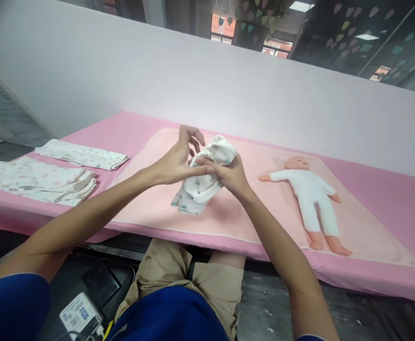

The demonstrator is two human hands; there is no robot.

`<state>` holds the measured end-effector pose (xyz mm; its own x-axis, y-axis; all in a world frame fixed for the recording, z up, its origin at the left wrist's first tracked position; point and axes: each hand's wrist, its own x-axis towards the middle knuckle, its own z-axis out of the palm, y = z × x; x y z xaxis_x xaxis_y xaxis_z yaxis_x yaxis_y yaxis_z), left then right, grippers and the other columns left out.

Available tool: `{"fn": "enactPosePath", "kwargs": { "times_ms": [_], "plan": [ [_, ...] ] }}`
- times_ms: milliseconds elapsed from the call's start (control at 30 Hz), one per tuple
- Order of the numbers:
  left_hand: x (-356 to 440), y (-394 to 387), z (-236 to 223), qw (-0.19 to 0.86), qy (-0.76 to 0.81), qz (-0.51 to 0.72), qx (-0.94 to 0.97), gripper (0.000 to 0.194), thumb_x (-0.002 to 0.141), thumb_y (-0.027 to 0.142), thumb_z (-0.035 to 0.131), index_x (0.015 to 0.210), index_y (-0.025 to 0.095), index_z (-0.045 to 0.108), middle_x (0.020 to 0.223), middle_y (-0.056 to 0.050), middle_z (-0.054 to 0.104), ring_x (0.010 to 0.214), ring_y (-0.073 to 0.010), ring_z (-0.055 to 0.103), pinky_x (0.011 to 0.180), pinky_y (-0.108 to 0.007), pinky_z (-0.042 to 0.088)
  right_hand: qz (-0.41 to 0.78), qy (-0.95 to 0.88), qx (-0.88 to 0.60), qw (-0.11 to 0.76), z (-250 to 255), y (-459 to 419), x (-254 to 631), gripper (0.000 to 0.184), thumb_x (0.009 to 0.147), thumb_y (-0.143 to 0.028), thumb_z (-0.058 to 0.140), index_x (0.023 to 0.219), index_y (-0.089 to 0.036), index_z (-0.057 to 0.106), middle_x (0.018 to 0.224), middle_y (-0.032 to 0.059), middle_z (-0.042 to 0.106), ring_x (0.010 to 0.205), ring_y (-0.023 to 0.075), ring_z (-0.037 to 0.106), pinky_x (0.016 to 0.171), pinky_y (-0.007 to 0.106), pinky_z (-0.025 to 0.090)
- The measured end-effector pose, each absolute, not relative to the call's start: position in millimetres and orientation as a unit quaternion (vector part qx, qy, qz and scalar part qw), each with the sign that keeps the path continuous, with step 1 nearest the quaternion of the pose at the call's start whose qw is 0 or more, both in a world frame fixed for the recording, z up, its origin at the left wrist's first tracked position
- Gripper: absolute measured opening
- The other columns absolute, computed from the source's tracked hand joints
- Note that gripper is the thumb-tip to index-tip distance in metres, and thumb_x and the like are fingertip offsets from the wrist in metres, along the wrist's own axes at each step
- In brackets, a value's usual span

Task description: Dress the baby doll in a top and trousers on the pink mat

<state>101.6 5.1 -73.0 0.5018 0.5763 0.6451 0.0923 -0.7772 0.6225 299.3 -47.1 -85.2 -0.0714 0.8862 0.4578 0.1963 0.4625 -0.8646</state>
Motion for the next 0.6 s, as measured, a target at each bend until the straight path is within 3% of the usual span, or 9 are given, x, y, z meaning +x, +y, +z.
{"fn": "enactPosePath", "kwargs": {
  "times_ms": [133,233,400,600],
  "plan": [
    [95,1,-90,0.325,0.232,0.417,0.816,0.048,0.089,0.062,0.082,0.102,0.022,0.059,0.099,-0.004,0.065,0.085,-0.0175,0.06,0.072,-0.031,0.048,0.28,-0.65,-0.439,0.553,-79,-51,293,0.042,0.087,-0.063,0.084,0.095,-0.024,0.073,0.096,0.0046,0.077,0.097,0.028,0.075,0.084,0.043,0.065],
    [95,2,-94,0.349,0.222,0.431,0.802,0.042,0.094,0.058,0.078,0.093,0.02,0.06,0.086,-0.001,0.061,0.079,-0.0161,0.056,0.069,-0.03,0.044,0.241,-0.663,-0.447,0.55,-71,-55,293,0.04,0.085,-0.06,0.088,0.094,-0.024,0.071,0.096,0.0047,0.074,0.094,0.0269,0.073,0.084,0.043,0.064],
    [101,6,-97,0.37,0.217,0.454,0.781,0.039,0.091,0.054,0.08,0.091,0.021,0.061,0.084,0.0,0.06,0.077,-0.0161,0.057,0.068,-0.03,0.045,0.157,-0.688,-0.454,0.544,-56,-54,302,0.044,0.084,-0.065,0.088,0.093,-0.025,0.073,0.1,0.0054,0.073,0.099,0.0268,0.072,0.088,0.043,0.063],
    [110,7,-91,0.373,0.176,0.46,0.786,0.029,0.099,0.048,0.073,0.1,0.02,0.066,0.095,-0.004,0.065,0.086,-0.0177,0.063,0.075,-0.032,0.049,0.178,-0.735,-0.449,0.477,-40,-51,316,0.047,0.081,-0.069,0.089,0.089,-0.023,0.081,0.113,0.0083,0.076,0.11,0.0297,0.073,0.091,0.043,0.063]
  ]
}}
